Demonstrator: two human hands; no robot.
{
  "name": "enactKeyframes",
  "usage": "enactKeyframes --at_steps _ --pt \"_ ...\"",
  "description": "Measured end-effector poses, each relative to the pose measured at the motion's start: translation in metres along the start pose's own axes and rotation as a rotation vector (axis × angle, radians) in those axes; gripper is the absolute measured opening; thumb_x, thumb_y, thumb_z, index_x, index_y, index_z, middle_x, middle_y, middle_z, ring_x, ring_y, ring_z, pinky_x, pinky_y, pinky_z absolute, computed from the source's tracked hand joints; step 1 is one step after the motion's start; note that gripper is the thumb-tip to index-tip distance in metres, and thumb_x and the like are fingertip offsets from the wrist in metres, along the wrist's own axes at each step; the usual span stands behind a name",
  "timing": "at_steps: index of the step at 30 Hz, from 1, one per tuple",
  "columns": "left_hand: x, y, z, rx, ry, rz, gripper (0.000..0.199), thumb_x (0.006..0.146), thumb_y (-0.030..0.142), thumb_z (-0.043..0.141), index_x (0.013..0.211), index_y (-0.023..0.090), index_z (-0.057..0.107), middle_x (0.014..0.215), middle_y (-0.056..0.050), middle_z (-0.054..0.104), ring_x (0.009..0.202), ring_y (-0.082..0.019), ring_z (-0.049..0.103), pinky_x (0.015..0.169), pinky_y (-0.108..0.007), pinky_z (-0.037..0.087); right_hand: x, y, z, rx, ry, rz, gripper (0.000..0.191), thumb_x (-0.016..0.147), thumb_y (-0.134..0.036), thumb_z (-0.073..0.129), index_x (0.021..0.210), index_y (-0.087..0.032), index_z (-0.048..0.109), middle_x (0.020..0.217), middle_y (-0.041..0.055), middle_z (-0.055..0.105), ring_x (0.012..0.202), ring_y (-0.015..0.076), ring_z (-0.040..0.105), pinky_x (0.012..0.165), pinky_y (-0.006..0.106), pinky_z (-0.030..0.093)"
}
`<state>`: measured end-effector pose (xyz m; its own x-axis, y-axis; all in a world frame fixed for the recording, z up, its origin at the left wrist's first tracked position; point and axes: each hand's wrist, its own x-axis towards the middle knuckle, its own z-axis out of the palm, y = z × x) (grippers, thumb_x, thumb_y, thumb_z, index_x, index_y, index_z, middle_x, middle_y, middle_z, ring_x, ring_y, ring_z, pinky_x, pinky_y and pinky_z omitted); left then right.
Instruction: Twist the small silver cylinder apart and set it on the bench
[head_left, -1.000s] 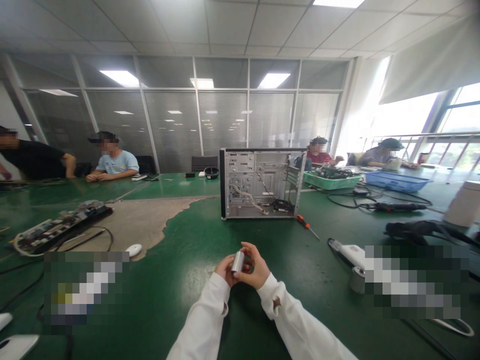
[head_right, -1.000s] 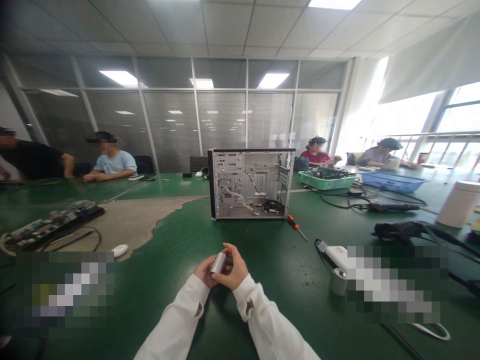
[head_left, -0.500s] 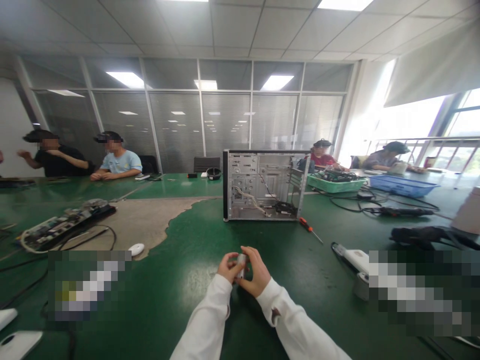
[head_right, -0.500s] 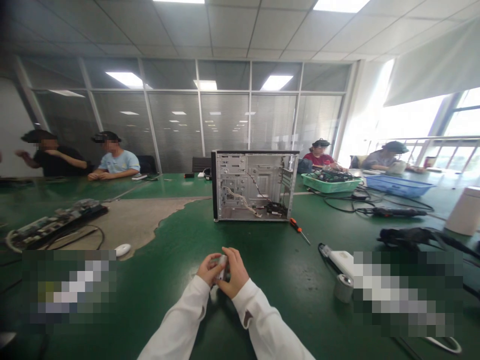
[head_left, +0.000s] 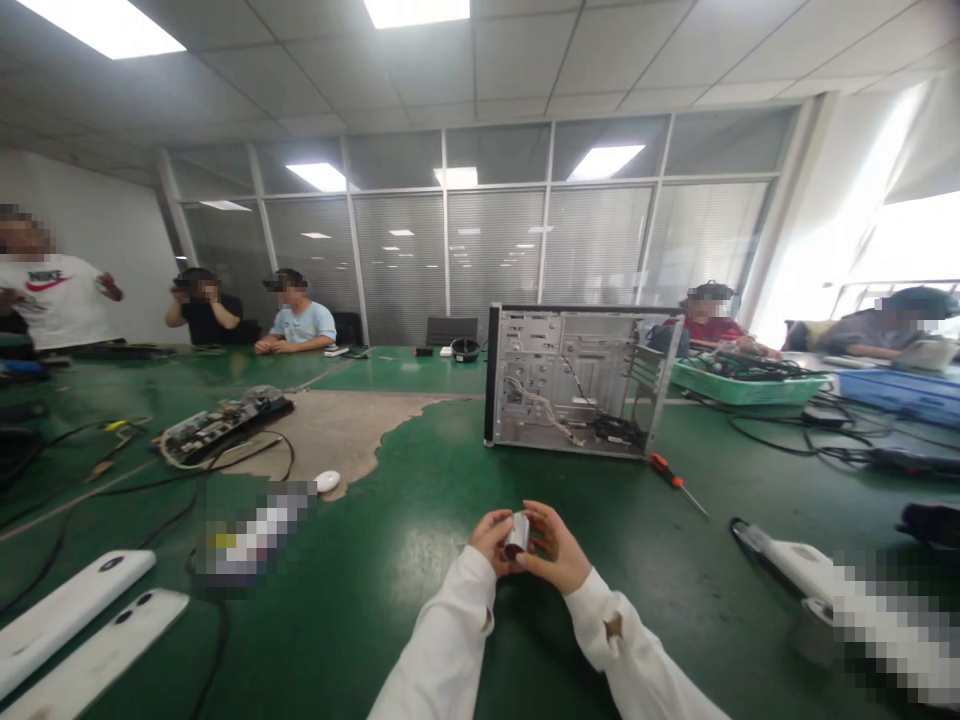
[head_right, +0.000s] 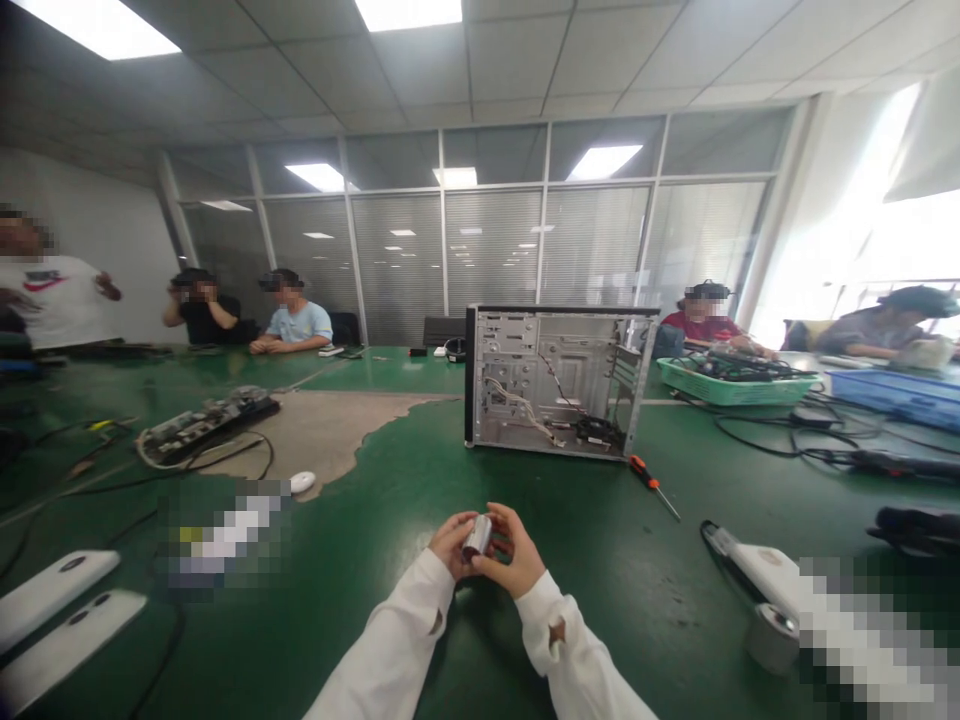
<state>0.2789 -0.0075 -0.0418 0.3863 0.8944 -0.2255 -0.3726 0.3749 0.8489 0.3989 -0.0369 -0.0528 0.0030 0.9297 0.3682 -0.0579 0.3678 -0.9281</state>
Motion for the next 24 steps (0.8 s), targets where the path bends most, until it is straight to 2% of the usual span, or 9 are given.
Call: enactKeyframes --at_steps 2,5,8,10,13,16,20,24 --pt "-0.002 0.0 0.0 0.019 -0.022 0.001 0.053 0.054 0.045 0.062 0.093 0.019 0.037 0.068 -0.002 0.056 0.051 -0.018 0.058 0.046 -0.031 0.043 0.001 0.0 0.001 0.061 0.047 0.046 0.065 0.044 -0.036 0.07 0.102 -0.023 0.042 0.091 0.0052 0.053 0.085 0.0204 0.054 0.073 0.037 0.042" --pt "-0.004 0.001 0.001 0.085 -0.088 -0.012 0.056 0.057 0.054 0.053 0.096 0.019 0.034 0.06 -0.003 0.057 0.043 -0.019 0.056 0.043 -0.029 0.04 0.002 -0.002 0.002 0.168 0.14 0.156 0.063 0.039 -0.034 0.073 0.095 -0.021 0.046 0.077 0.0024 0.057 0.073 0.0187 0.057 0.069 0.035 0.043" --pt "-0.004 0.001 0.001 0.165 -0.144 -0.01 0.052 0.061 0.051 0.048 0.098 0.017 0.033 0.05 -0.004 0.057 0.043 -0.02 0.057 0.042 -0.026 0.037 0.003 -0.007 0.001 0.325 0.21 0.277 0.057 0.042 -0.033 0.074 0.09 -0.018 0.049 0.066 0.0011 0.059 0.062 0.0169 0.058 0.06 0.031 0.044" --pt "-0.004 0.001 0.002 0.237 -0.107 0.07 0.046 0.06 0.039 0.052 0.097 0.017 0.036 0.049 -0.002 0.056 0.041 -0.017 0.054 0.041 -0.023 0.035 0.003 -0.013 0.0 0.433 0.24 0.352 0.05 0.044 -0.034 0.073 0.086 -0.017 0.051 0.063 0.0022 0.061 0.058 0.0169 0.058 0.057 0.03 0.045" --pt "-0.008 0.0 0.004 0.41 0.016 0.336 0.039 0.053 0.02 0.059 0.09 0.017 0.048 0.052 0.002 0.052 0.042 -0.01 0.047 0.042 -0.02 0.031 0.002 -0.024 -0.001 0.518 0.271 0.441 0.043 0.045 -0.035 0.073 0.079 -0.015 0.055 0.063 0.0045 0.063 0.061 0.0197 0.06 0.059 0.032 0.047" --pt "-0.017 0.002 0.008 0.571 0.096 0.57 0.038 0.049 0.013 0.063 0.086 0.018 0.057 0.065 0.001 0.05 0.055 -0.009 0.044 0.044 -0.019 0.029 0.001 -0.03 -0.001 0.535 0.249 0.492 0.042 0.047 -0.038 0.071 0.079 -0.015 0.056 0.061 0.0053 0.063 0.062 0.0205 0.061 0.06 0.033 0.049" --pt "-0.029 0.008 0.014 0.673 0.118 0.64 0.035 0.05 0.014 0.065 0.085 0.02 0.06 0.082 -0.004 0.051 0.072 -0.015 0.048 0.046 -0.019 0.031 -0.002 -0.03 0.001 0.522 0.221 0.511 0.046 0.046 -0.038 0.071 0.083 -0.015 0.057 0.062 0.0053 0.064 0.06 0.0197 0.061 0.059 0.032 0.049" --pt "-0.033 0.012 0.016 0.757 0.121 0.655 0.031 0.052 0.013 0.064 0.082 0.02 0.06 0.083 -0.004 0.051 0.075 -0.016 0.049 0.05 -0.02 0.035 -0.003 -0.027 0.003 0.536 0.242 0.525 0.047 0.045 -0.037 0.072 0.083 -0.015 0.057 0.062 0.0053 0.064 0.059 0.0197 0.061 0.06 0.033 0.05"
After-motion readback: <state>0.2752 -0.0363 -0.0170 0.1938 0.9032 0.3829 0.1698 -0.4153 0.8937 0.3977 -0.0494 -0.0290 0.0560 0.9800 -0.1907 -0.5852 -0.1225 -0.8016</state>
